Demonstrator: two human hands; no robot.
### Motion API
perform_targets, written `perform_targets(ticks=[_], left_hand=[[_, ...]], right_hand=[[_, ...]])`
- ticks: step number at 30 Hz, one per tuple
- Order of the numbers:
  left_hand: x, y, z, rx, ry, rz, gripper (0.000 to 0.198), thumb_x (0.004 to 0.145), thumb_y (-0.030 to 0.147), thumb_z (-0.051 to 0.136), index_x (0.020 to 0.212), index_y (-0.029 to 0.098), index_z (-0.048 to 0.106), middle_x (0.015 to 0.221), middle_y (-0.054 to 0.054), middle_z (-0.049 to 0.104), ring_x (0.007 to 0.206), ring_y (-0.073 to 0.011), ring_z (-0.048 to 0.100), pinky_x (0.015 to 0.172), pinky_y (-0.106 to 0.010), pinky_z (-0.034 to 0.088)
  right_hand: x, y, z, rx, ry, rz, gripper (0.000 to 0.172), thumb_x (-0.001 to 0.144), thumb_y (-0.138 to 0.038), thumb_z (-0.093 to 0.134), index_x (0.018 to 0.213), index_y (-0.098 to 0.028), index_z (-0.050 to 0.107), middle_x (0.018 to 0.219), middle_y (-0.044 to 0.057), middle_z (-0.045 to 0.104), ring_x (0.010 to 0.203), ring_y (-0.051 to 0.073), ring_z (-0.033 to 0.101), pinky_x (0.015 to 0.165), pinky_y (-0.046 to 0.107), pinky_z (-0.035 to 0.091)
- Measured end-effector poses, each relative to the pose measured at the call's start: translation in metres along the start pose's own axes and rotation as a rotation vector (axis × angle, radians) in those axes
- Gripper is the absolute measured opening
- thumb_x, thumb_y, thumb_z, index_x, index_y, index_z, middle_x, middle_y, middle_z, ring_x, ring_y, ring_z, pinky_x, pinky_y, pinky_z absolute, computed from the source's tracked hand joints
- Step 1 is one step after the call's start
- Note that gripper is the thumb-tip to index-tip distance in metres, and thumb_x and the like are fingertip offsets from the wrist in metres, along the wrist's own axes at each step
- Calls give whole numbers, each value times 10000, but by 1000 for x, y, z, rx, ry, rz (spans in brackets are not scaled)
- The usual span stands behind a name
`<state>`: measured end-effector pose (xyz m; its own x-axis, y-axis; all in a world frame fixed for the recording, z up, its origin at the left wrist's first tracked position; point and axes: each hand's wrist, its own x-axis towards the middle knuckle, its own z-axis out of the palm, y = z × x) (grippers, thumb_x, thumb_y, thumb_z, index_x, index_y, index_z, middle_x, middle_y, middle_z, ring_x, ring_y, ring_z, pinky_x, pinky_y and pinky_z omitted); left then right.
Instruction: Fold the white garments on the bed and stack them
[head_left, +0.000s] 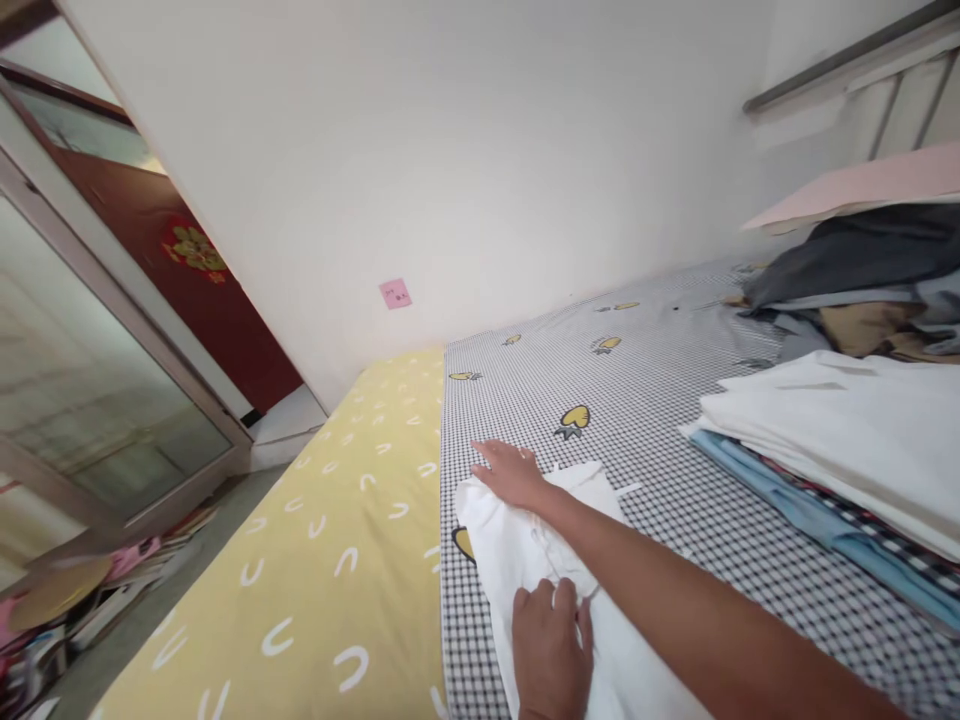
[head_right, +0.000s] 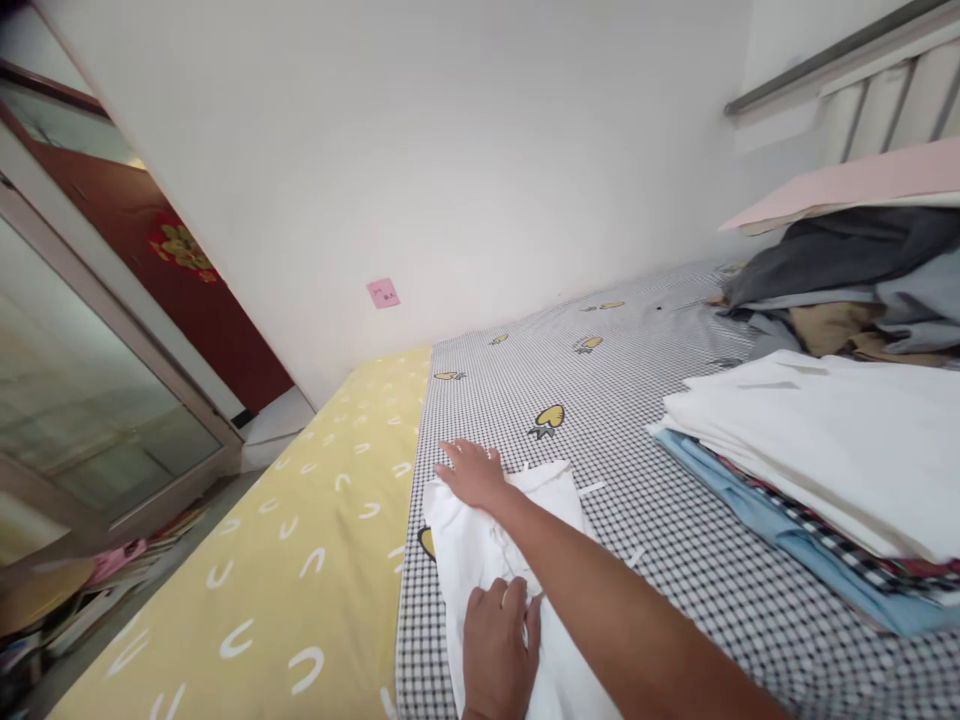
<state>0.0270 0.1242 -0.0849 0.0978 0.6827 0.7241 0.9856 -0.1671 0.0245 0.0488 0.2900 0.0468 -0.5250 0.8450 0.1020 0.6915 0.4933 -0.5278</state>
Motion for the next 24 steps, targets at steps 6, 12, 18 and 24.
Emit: perform_targets(ticks=[6, 12, 18, 24], left_hand=[[-7, -5, 13, -86, -14, -4, 302, 762, 58, 588, 1000, 222, 674, 868, -41, 746, 800, -237, 700, 750, -403, 568], [-4, -7, 23, -55, -50, 14, 407, 838, 55, 496, 1098, 264, 728, 910, -80, 777, 888, -287, 715, 801, -456, 598], [-1, -3, 7, -34, -42, 14, 174, 851, 113, 577, 915, 212, 704, 768, -37, 722, 705, -233, 678, 690, -385, 542], [7, -2, -3, -61, -155, -50, 159, 950, 215, 550, 849, 214, 673, 711, -13, 670, 648, -201, 635, 646, -338, 473]], right_hand=[[-43, -20, 49, -78, -197, -127, 485, 1001, -570, 355, 1226, -350, 723, 1356, 95, 681, 1318, 360, 550, 1129, 691, 245], [-71, -13, 80, -68, -275, -133, 600, 965, -598, 435, 1523, -379, 470, 1712, 59, 226, 1583, 377, 85, 1184, 742, 42], [-84, 5, 20, 444, -154, -199, 513, 962, -423, 473, 1439, -266, 576, 1556, 98, 514, 1420, 279, 480, 1197, 525, 327], [-160, 86, -13, 872, 324, 226, 512, 843, -450, 551, 1299, -227, 615, 1287, 110, 660, 982, 224, 694, 941, 433, 538]])
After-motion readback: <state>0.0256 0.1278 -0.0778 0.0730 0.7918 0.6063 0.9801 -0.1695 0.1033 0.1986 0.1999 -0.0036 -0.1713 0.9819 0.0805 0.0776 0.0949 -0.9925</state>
